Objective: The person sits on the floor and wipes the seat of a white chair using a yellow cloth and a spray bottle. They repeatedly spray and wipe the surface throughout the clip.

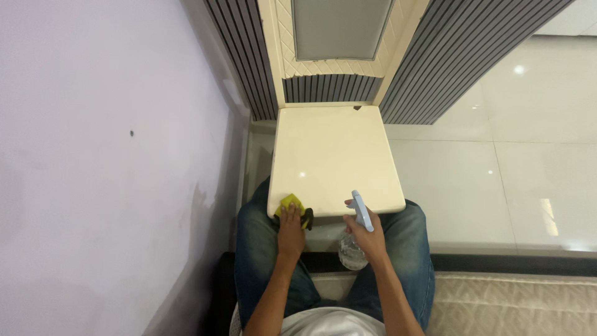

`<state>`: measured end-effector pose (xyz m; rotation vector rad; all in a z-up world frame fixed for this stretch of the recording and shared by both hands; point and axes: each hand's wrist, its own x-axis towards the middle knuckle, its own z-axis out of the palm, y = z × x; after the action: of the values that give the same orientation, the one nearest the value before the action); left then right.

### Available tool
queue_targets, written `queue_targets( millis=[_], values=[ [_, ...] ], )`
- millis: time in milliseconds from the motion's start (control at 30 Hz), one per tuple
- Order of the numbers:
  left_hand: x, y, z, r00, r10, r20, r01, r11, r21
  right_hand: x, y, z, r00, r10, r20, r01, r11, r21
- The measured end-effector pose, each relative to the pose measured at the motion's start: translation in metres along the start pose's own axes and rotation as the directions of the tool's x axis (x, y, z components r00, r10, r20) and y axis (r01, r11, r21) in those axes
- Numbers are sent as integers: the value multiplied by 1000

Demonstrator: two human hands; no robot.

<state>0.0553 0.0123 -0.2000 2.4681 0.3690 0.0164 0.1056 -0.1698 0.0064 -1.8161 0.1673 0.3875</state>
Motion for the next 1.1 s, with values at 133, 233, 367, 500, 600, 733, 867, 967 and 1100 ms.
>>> queue_targets(
  millis=[133, 233, 367, 500, 600, 733, 867, 967, 1100],
  values=[
    [1, 6, 13, 996, 88, 4, -88, 994, 68, 0, 1, -2, 1000, 15, -5, -16, 1000, -11],
    [5, 12, 18, 986, 168, -18, -167, 983, 72, 0, 3, -3, 1000, 15, -9, -15, 1000, -1],
    [24, 19, 22, 971, 236, -29, -236, 972, 15, 2, 8, -6, 1000, -12, -10, 12, 999, 33],
    [38, 24, 28, 963, 256, -80, -256, 967, 11, 0, 12, -8, 1000, -30, -1, 30, 992, 123],
    [37, 24, 29, 964, 252, -86, -251, 968, 22, -3, 13, -10, 999, -37, -4, 37, 997, 69],
    [22, 21, 23, 974, 225, 22, -226, 973, 41, -6, 10, -9, 999, -44, -11, 44, 998, 42],
    [-1, 24, 15, 965, 258, 54, -262, 960, 95, -10, 7, -7, 1000, -7, -8, 7, 1000, 8],
    [-4, 27, 10, 961, 266, 78, -273, 956, 109, -9, 4, -4, 1000, -9, 2, 9, 999, 41],
    [-2, 28, 11, 964, 262, 45, -264, 962, 69, -7, 2, -3, 1000, 24, -4, -24, 1000, -20]
  ],
)
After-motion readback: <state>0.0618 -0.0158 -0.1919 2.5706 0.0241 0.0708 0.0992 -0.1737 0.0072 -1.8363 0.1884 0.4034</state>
